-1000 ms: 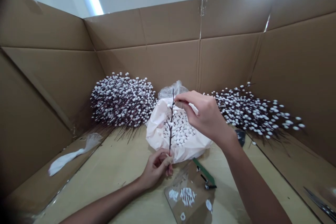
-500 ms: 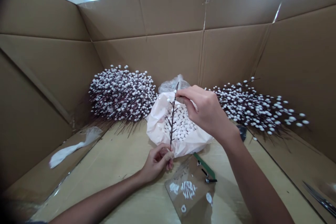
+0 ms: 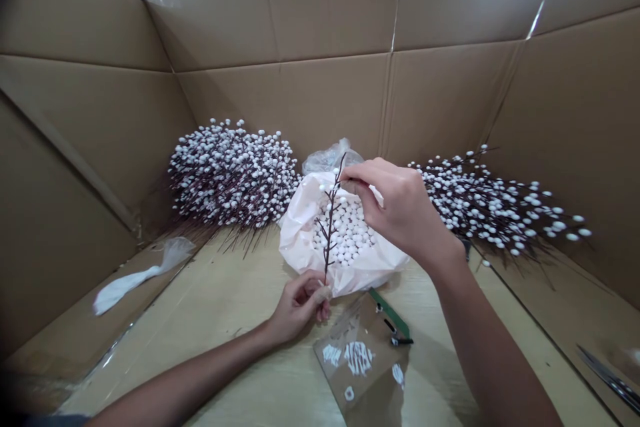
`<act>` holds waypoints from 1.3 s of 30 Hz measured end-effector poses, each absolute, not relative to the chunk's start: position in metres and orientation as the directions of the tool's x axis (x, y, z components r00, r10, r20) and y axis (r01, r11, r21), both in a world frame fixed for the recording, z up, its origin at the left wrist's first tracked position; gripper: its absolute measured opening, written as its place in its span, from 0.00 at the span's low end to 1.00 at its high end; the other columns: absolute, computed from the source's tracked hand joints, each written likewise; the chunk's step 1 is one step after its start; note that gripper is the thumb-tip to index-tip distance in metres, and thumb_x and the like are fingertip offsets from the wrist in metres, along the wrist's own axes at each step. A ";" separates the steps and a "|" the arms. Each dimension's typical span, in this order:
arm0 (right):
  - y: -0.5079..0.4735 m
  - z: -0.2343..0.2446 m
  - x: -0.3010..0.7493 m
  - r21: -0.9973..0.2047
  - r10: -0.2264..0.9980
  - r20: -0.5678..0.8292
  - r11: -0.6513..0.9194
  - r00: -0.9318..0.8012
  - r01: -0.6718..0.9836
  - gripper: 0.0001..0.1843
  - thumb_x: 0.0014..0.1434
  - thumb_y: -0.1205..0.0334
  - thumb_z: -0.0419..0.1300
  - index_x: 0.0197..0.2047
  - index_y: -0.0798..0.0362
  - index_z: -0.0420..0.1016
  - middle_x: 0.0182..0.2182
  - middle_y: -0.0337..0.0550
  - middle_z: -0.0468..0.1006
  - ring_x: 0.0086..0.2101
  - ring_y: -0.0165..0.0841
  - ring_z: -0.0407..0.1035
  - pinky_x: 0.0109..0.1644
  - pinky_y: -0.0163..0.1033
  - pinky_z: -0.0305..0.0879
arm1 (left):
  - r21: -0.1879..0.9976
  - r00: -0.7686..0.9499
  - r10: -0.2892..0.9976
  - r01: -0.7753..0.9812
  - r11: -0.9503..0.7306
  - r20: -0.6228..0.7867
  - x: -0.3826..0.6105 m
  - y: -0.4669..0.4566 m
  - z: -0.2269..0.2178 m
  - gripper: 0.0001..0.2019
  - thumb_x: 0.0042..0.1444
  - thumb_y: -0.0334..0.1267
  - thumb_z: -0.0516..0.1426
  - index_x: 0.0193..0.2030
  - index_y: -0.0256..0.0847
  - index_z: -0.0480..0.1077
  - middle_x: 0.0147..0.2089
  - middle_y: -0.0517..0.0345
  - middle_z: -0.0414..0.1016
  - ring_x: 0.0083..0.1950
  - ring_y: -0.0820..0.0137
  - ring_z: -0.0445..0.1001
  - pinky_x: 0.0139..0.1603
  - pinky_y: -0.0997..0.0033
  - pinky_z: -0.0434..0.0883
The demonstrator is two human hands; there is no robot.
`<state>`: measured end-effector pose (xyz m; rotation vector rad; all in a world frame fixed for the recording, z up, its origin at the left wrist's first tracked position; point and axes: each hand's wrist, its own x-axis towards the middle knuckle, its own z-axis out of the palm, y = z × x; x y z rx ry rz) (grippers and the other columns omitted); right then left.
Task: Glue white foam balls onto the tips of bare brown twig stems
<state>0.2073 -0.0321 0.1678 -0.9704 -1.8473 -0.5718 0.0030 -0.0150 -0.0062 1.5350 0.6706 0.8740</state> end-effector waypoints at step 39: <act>-0.029 0.167 0.214 -0.172 0.475 0.866 0.576 -0.156 0.799 0.10 0.57 0.70 0.59 0.36 0.47 0.78 0.33 0.37 0.82 0.32 0.33 0.76 0.38 0.38 0.72 | 0.989 0.549 0.823 -0.056 -0.139 0.146 0.002 -0.016 -0.005 0.19 0.56 0.53 0.58 0.40 0.36 0.66 0.22 0.61 0.70 0.20 0.77 0.68 0.21 0.79 0.67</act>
